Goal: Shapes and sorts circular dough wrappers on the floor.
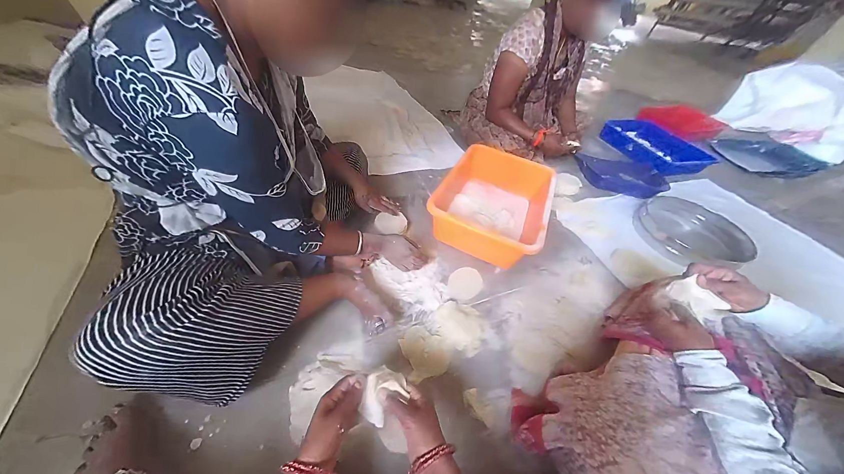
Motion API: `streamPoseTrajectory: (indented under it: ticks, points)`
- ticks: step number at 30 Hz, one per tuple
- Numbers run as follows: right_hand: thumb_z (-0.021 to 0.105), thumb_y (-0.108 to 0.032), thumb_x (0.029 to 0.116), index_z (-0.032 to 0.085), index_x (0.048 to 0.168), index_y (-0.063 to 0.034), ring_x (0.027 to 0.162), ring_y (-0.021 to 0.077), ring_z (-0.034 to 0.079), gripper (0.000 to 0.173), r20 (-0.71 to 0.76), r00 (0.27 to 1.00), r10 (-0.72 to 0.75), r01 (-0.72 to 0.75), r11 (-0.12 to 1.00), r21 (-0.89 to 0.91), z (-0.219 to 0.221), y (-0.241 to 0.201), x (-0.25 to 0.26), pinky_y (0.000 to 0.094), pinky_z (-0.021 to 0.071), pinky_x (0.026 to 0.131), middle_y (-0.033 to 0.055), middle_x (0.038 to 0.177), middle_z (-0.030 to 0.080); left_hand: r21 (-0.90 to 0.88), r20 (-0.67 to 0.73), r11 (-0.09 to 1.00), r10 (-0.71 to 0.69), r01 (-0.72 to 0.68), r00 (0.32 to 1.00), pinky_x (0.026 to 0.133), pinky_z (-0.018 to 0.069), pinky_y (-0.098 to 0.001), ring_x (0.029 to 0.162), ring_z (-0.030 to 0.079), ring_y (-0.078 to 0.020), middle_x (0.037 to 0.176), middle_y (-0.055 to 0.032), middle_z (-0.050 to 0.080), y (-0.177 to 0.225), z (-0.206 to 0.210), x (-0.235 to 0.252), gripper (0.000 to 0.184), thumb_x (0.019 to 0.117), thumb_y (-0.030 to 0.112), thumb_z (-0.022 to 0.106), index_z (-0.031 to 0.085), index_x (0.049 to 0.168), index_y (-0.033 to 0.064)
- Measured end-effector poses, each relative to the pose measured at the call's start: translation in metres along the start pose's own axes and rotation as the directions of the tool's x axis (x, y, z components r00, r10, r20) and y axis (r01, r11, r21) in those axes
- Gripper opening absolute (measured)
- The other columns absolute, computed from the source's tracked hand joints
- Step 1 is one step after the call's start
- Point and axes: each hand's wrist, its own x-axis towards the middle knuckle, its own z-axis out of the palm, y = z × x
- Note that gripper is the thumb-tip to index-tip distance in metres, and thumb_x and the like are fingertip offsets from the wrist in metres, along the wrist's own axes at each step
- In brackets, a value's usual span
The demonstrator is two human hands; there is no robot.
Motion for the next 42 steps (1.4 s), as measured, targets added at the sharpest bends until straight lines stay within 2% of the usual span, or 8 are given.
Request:
streamPoseTrajectory:
  ticks: [4, 6, 15, 20, 24, 30, 36, 42]
  points:
    - [0.075, -0.006, 0.0867, 0.07, 0.111, 0.006, 0.096, 0.0177, 0.07, 0.028, 0.2, 0.977, -0.076, 0.15, 0.91, -0.386, -0.016, -0.009, 0.004, 0.037, 0.0565, 0.092, 0.0156, 0.101, 0.073, 0.069, -0.022, 0.997, 0.034, -0.033, 0.999, 0.068, 0.0601, -0.0303, 0.077, 0.069, -0.013, 0.092, -0.0084, 0.071, -0.013, 0.006, -0.001, 0.03, 0.0876, 0.005, 0.073, 0.061, 0.114, -0.004]
    - [0.075, -0.009, 0.0876, 0.07, 0.114, 0.0054, 0.097, 0.0186, 0.07, 0.03, 0.272, 0.962, -0.033, 0.154, 0.885, -0.439, -0.022, -0.014, 0.004, 0.038, 0.056, 0.093, 0.0155, 0.103, 0.073, 0.05, -0.046, 0.998, 0.037, -0.034, 0.998, 0.063, 0.0579, -0.0268, 0.071, 0.068, -0.0099, 0.086, -0.0058, 0.071, -0.018, 0.008, -0.001, 0.023, 0.0889, 0.003, 0.072, 0.063, 0.11, -0.0028]
    - [0.069, 0.001, 0.0867, 0.066, 0.115, 0.0052, 0.088, 0.0111, 0.069, 0.028, 0.37, 0.929, 0.02, 0.009, 0.997, -0.077, -0.031, -0.015, 0.001, 0.0311, 0.0584, 0.084, 0.008, 0.098, 0.073, -0.405, -0.16, 0.912, -0.138, 0.063, 0.977, 0.071, 0.0617, -0.0323, 0.08, 0.072, -0.0138, 0.093, -0.0064, 0.073, -0.017, 0.008, -0.002, 0.02, 0.1069, 0.01, 0.045, 0.061, 0.117, 0.0015]
    - [0.069, -0.006, 0.0952, 0.068, 0.117, 0.0076, 0.095, 0.0129, 0.067, 0.026, 0.163, 0.986, 0.027, -0.007, 0.992, -0.127, -0.017, -0.012, -0.002, 0.0318, 0.0556, 0.091, 0.0137, 0.106, 0.072, -0.314, -0.135, 0.949, -0.08, 0.034, 0.988, 0.068, 0.0622, -0.0295, 0.076, 0.073, -0.0098, 0.085, -0.001, 0.075, -0.016, 0.008, -0.005, 0.027, 0.1095, 0.016, 0.039, 0.064, 0.108, 0.0049]
    - [0.07, -0.003, 0.0936, 0.065, 0.117, 0.0086, 0.092, 0.0148, 0.068, 0.027, 0.019, 0.999, 0.038, -0.039, 0.993, 0.109, -0.007, 0.0, 0.0, 0.0341, 0.0573, 0.087, 0.0135, 0.102, 0.071, -0.304, -0.11, 0.953, -0.033, -0.002, 0.993, 0.074, 0.0621, -0.0333, 0.083, 0.073, -0.0136, 0.092, -0.0037, 0.075, -0.037, -0.007, 0.009, 0.022, 0.1072, 0.019, 0.047, 0.064, 0.109, 0.0057]
    - [0.067, -0.005, 0.0965, 0.061, 0.123, 0.0062, 0.091, 0.0169, 0.067, 0.029, -0.001, 0.993, 0.114, -0.11, 0.961, 0.255, -0.001, -0.004, -0.003, 0.0366, 0.0581, 0.083, 0.0131, 0.105, 0.069, -0.284, -0.145, 0.958, -0.068, 0.024, 0.987, 0.072, 0.0631, -0.0343, 0.081, 0.073, -0.0161, 0.095, -0.0057, 0.072, -0.048, -0.018, 0.014, 0.022, 0.1006, 0.015, 0.061, 0.059, 0.118, 0.0017]
    - [0.061, -0.009, 0.1018, 0.059, 0.128, 0.0056, 0.099, 0.0196, 0.064, 0.03, -0.053, 0.986, 0.16, -0.148, 0.97, 0.191, -0.002, -0.017, -0.007, 0.04, 0.0556, 0.087, 0.0158, 0.114, 0.066, -0.222, -0.086, 0.972, -0.095, 0.074, 0.992, 0.07, 0.0611, -0.0273, 0.079, 0.072, -0.0091, 0.093, -0.001, 0.072, -0.02, 0.001, -0.002, 0.014, 0.1072, 0.015, 0.047, 0.055, 0.115, 0.0052]
    - [0.059, -0.015, 0.1043, 0.058, 0.132, 0.0043, 0.105, 0.0242, 0.065, 0.034, -0.044, 0.988, 0.151, -0.142, 0.976, 0.164, -0.011, -0.014, -0.002, 0.0443, 0.0558, 0.091, 0.019, 0.12, 0.065, -0.292, -0.016, 0.954, -0.081, 0.073, 0.997, 0.073, 0.0623, -0.0275, 0.083, 0.073, -0.0093, 0.093, -0.0008, 0.076, -0.024, -0.002, -0.002, 0.012, 0.1005, 0.001, 0.052, 0.06, 0.106, 0.0074]
